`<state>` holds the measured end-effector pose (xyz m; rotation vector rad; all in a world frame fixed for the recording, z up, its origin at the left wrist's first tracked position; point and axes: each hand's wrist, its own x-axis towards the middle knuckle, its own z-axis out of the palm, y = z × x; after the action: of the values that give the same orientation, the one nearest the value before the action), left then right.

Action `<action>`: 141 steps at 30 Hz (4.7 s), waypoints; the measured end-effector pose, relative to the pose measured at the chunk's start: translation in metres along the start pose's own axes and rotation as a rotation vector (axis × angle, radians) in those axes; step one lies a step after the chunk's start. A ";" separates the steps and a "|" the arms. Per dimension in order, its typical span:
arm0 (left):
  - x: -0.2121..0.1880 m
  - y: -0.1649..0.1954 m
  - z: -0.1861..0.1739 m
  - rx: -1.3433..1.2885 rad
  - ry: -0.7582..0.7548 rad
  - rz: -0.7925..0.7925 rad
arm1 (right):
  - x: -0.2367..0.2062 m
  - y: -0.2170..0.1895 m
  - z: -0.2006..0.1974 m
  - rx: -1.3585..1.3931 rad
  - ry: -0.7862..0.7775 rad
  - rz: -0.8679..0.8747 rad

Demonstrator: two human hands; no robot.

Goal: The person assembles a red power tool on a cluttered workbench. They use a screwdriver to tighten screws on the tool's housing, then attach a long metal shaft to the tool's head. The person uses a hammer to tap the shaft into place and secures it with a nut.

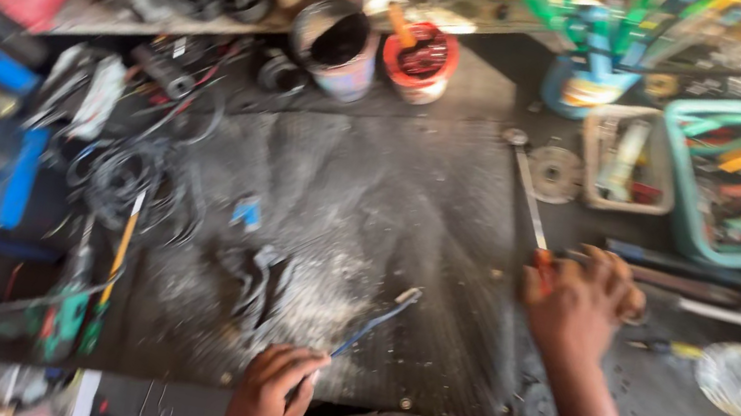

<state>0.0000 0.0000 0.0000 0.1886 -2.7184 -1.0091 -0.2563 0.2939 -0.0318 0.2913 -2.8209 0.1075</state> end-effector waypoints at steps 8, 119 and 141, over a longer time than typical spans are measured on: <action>-0.023 -0.019 -0.049 0.189 0.201 -0.145 | -0.020 0.022 0.023 -0.058 -0.285 -0.035; 0.000 -0.112 -0.057 0.268 -0.148 -0.696 | -0.064 -0.119 -0.005 1.177 -0.225 0.028; -0.094 -0.116 -0.088 0.145 -0.193 -0.394 | -0.130 -0.191 -0.046 0.572 -0.043 -0.095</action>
<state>0.1179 -0.1234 -0.0274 0.7116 -3.0042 -0.9649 -0.0810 0.1365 -0.0192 0.5526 -2.7513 0.8996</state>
